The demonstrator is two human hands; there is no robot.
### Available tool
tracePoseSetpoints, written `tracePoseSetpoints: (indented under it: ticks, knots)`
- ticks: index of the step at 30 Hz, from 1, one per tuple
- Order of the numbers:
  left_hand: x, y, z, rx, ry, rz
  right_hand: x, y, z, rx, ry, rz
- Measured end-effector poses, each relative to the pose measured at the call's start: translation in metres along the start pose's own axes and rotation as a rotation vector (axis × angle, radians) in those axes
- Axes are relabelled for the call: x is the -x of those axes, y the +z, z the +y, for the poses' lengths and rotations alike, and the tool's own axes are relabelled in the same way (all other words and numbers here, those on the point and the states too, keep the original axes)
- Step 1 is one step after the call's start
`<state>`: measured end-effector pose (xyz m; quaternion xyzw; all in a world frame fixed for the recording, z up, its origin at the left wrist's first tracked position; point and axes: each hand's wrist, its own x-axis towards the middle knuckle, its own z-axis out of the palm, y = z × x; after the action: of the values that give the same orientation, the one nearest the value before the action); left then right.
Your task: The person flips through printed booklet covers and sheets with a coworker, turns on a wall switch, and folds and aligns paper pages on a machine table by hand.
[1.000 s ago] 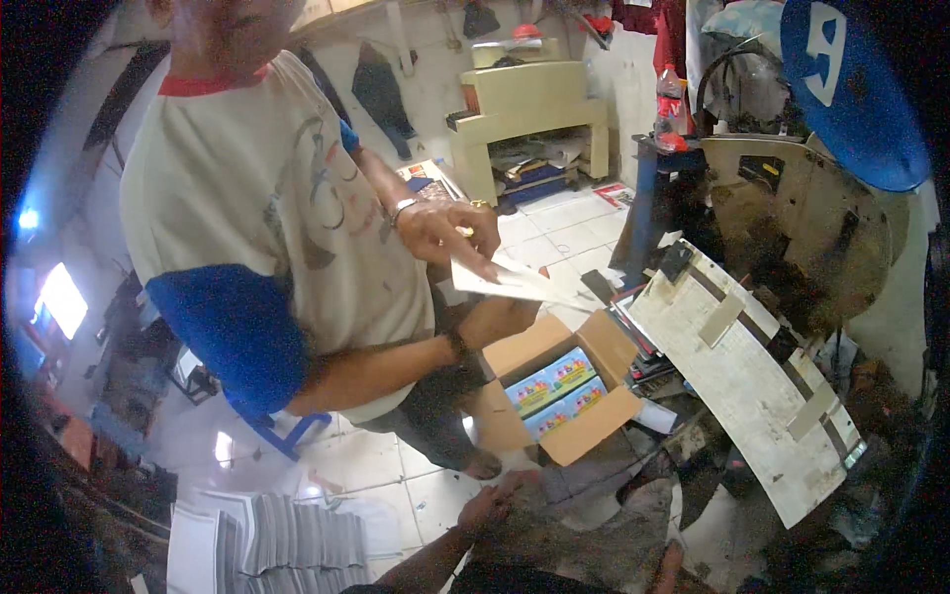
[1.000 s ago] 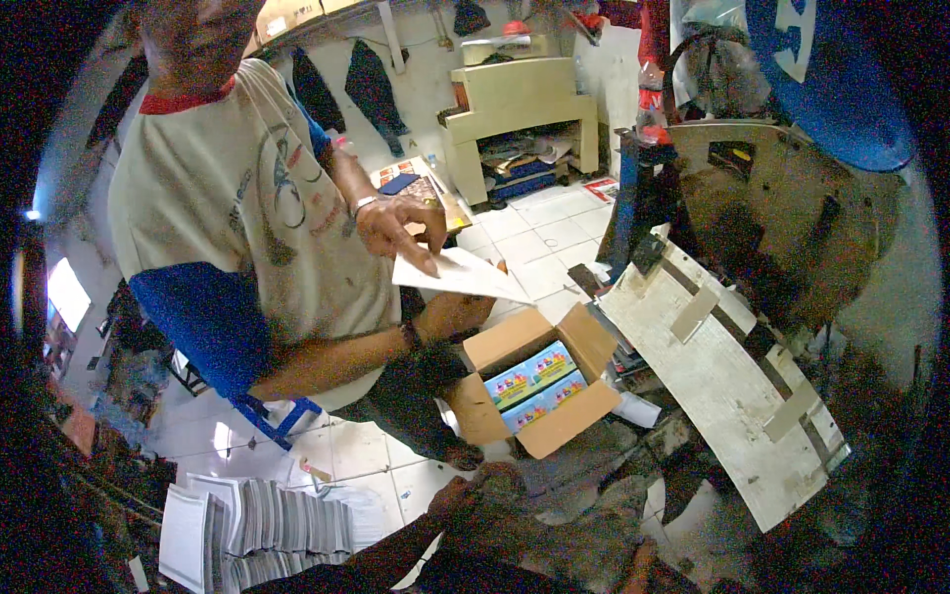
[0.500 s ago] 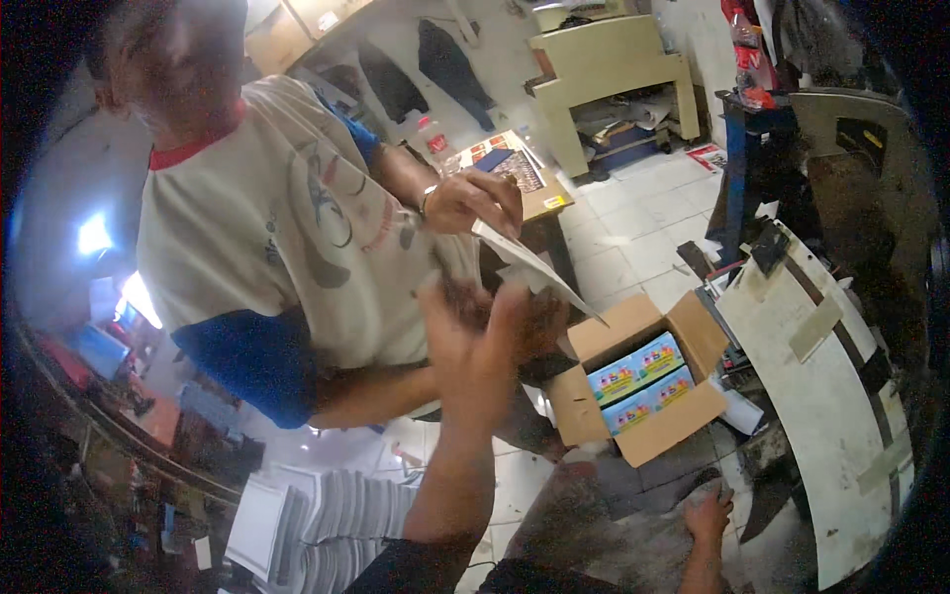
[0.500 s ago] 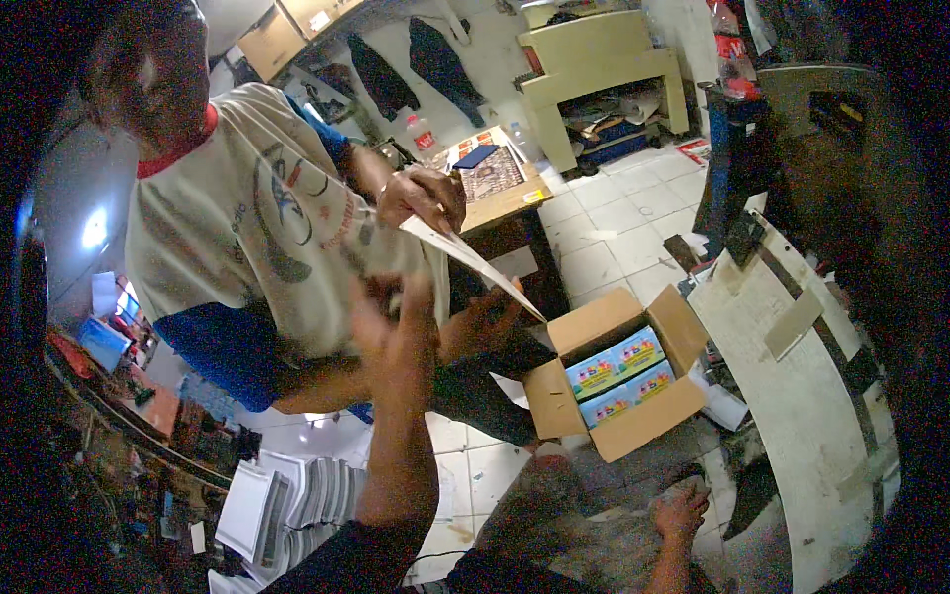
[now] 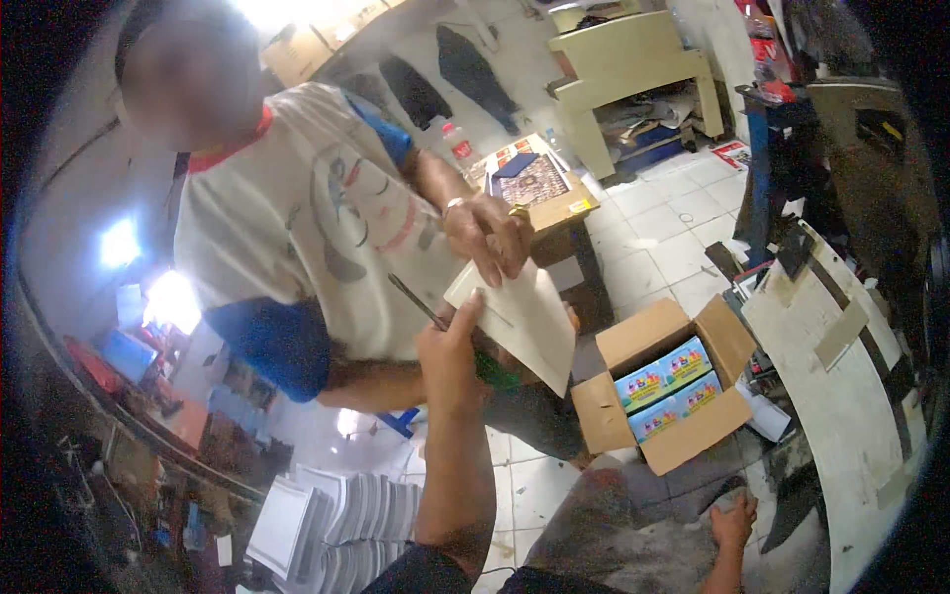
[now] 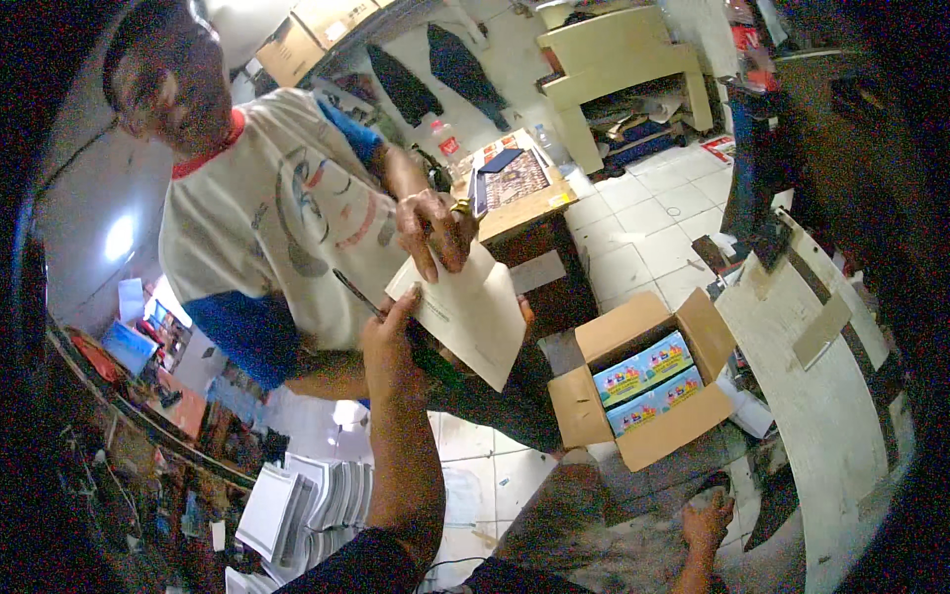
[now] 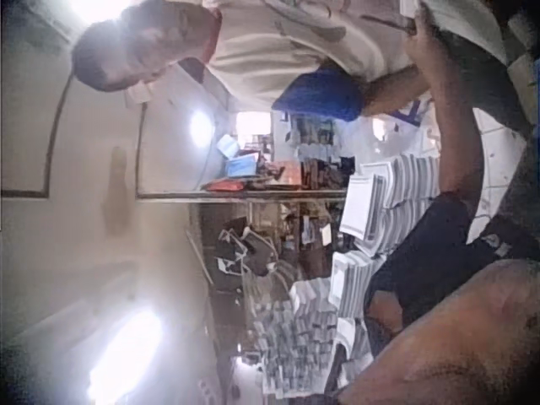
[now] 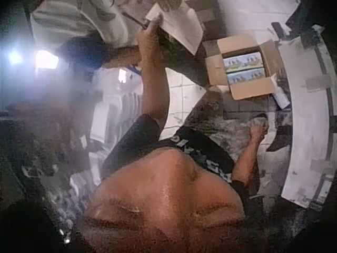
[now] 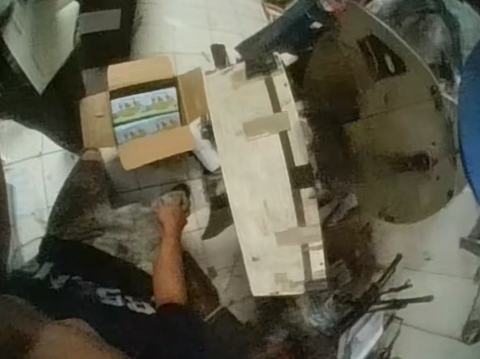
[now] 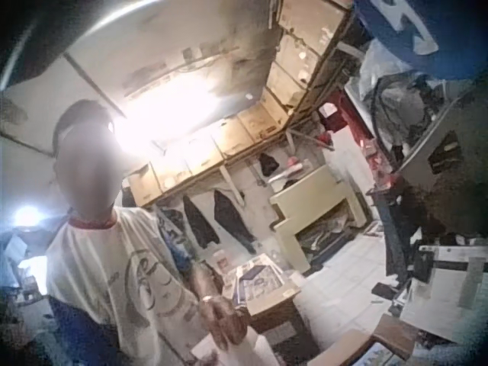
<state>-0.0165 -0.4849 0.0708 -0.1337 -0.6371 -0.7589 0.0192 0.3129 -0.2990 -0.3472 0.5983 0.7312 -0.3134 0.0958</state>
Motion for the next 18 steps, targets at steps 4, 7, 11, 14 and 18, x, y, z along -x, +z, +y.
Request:
tracePoseSetpoints:
  ticks: [4, 7, 11, 14, 18]
  knots:
    - [0.006, -0.031, -0.002, 0.185, -0.101, -0.064, 0.013, -0.01, -0.008, 0.051, -0.059, -0.076]
    - [0.01, -0.039, -0.006, 0.289, -0.124, -0.082, 0.02, -0.001, -0.008, -0.05, -0.016, 0.012]
    - [0.014, -0.047, -0.007, 0.367, -0.149, -0.087, 0.016, 0.001, -0.001, 0.017, -0.028, 0.021]
    - [0.011, -0.061, -0.012, 0.366, -0.121, -0.085, 0.008, 0.007, 0.003, 0.063, -0.052, 0.017]
    - [0.009, -0.064, -0.017, 0.371, -0.175, -0.052, 0.018, -0.003, -0.01, 0.095, 0.022, -0.041]
